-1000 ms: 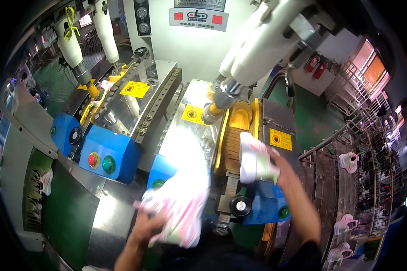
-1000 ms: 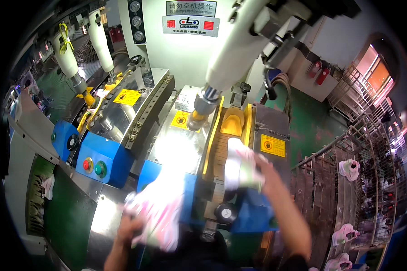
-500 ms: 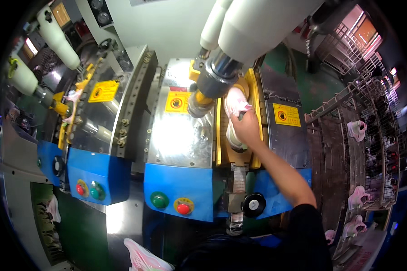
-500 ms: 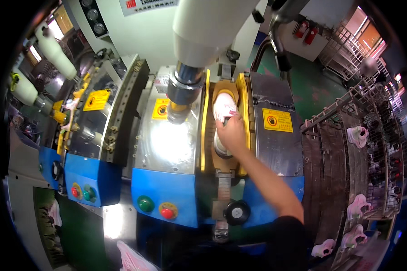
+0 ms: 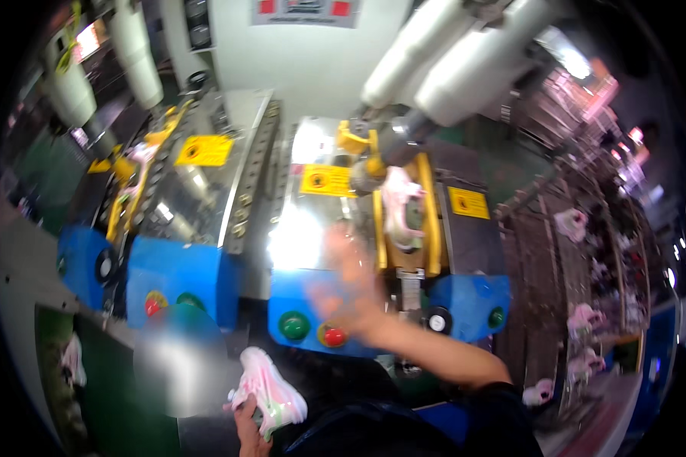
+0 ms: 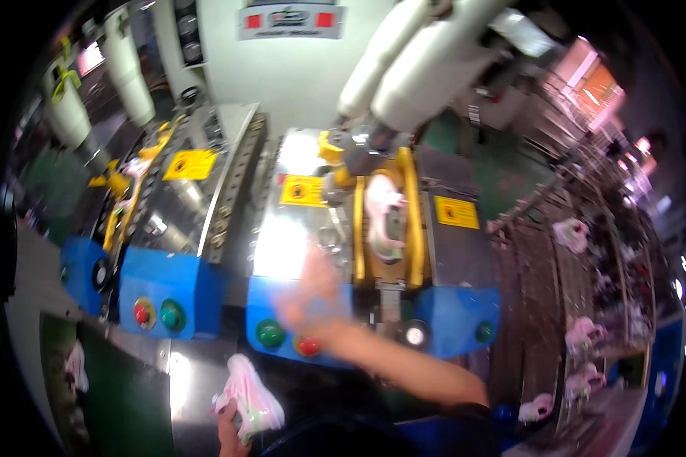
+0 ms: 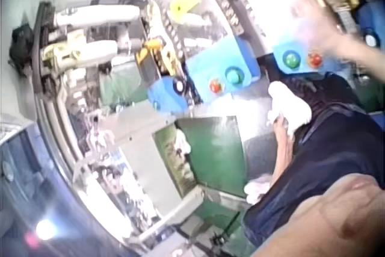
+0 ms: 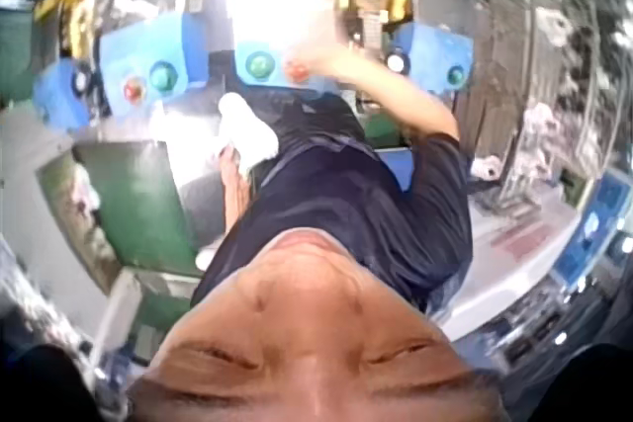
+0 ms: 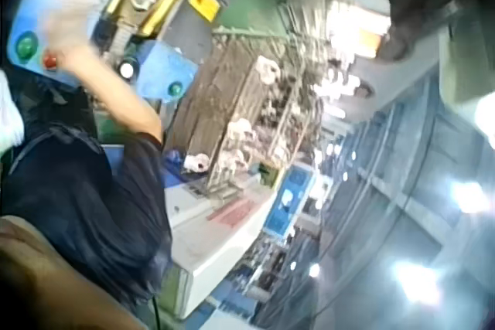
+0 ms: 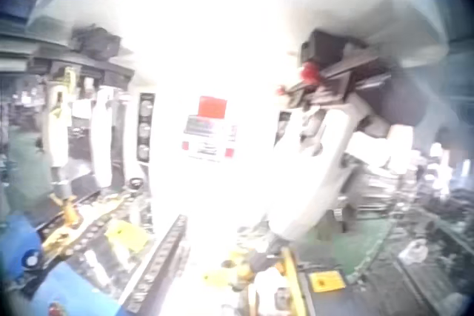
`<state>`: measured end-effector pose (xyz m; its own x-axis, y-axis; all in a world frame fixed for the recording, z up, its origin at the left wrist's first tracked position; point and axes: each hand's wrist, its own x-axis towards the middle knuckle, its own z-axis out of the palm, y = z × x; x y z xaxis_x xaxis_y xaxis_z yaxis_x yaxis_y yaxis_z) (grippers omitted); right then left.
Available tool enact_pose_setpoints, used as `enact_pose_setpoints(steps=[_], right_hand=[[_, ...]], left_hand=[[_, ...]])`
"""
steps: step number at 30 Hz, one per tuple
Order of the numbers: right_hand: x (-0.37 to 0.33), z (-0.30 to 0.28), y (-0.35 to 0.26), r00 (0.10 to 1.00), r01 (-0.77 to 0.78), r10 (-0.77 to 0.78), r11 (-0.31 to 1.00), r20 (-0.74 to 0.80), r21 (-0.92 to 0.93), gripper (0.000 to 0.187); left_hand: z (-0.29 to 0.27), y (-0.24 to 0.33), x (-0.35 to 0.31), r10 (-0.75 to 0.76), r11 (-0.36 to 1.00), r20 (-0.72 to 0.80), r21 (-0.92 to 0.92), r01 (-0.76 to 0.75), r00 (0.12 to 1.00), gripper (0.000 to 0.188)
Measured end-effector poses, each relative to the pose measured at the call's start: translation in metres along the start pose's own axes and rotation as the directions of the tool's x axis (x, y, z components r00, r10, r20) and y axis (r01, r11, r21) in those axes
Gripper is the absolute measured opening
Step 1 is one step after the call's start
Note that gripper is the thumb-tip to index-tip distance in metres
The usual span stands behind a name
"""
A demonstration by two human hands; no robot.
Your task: The person takes shoes from a conveyor belt, inserts shoe lasts into them, positions the shoes into a pressing machine to operate it, and places them into a conveyor tunnel.
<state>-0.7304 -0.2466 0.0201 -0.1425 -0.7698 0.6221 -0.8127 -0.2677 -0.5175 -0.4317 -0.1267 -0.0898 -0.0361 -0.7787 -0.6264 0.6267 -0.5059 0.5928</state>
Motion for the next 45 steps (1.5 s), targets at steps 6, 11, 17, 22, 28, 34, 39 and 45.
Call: enact_pose_setpoints(steps=[6,11,17,22,28,34,39,45], right_hand=[[-0.041,0.085,-0.04,0.881,0.216,-0.138,0.968,0.452,-0.128,0.05],[-0.071,0.058,-0.091,0.978,0.026,-0.088,0.951,0.188,0.307,0.04],[-0.152,0.074,-0.199,0.839,-0.134,-0.328,0.647,0.433,0.75,0.03],[-0.139,0.065,-0.268,0.639,-0.298,-0.461,0.589,0.616,0.751,0.019],[-0.138,0.141,-0.327,0.441,-0.312,-0.45,0.735,0.777,0.602,0.015],[-0.134,0.206,-0.393,0.334,-0.223,-0.403,0.844,0.852,0.487,0.019],[-0.094,0.33,-0.499,0.11,-0.01,-0.589,0.805,0.801,0.594,0.042],[-0.058,0.593,-0.635,-0.31,0.489,-0.813,0.308,0.493,0.816,0.076]], left_hand=[[-0.084,0.003,0.001,0.094,0.79,0.096,0.599,-0.133,0.991,0.036],[-0.073,0.02,-0.031,0.013,0.966,-0.177,0.258,0.034,0.984,0.031],[-0.08,0.052,-0.114,0.333,0.942,-0.343,0.169,-0.291,0.878,0.038],[-0.146,0.075,-0.086,0.663,0.693,-0.429,0.661,-0.287,0.614,0.054],[-0.229,0.068,0.047,0.783,0.505,-0.201,0.758,-0.413,0.588,0.09],[-0.292,0.113,0.011,0.621,0.594,-0.166,0.737,-0.322,0.766,0.102],[-0.472,0.206,0.016,0.854,0.399,-0.381,0.917,0.022,0.354,0.065],[-0.631,0.195,0.012,0.892,0.226,-0.304,0.941,0.253,0.334,0.064]])
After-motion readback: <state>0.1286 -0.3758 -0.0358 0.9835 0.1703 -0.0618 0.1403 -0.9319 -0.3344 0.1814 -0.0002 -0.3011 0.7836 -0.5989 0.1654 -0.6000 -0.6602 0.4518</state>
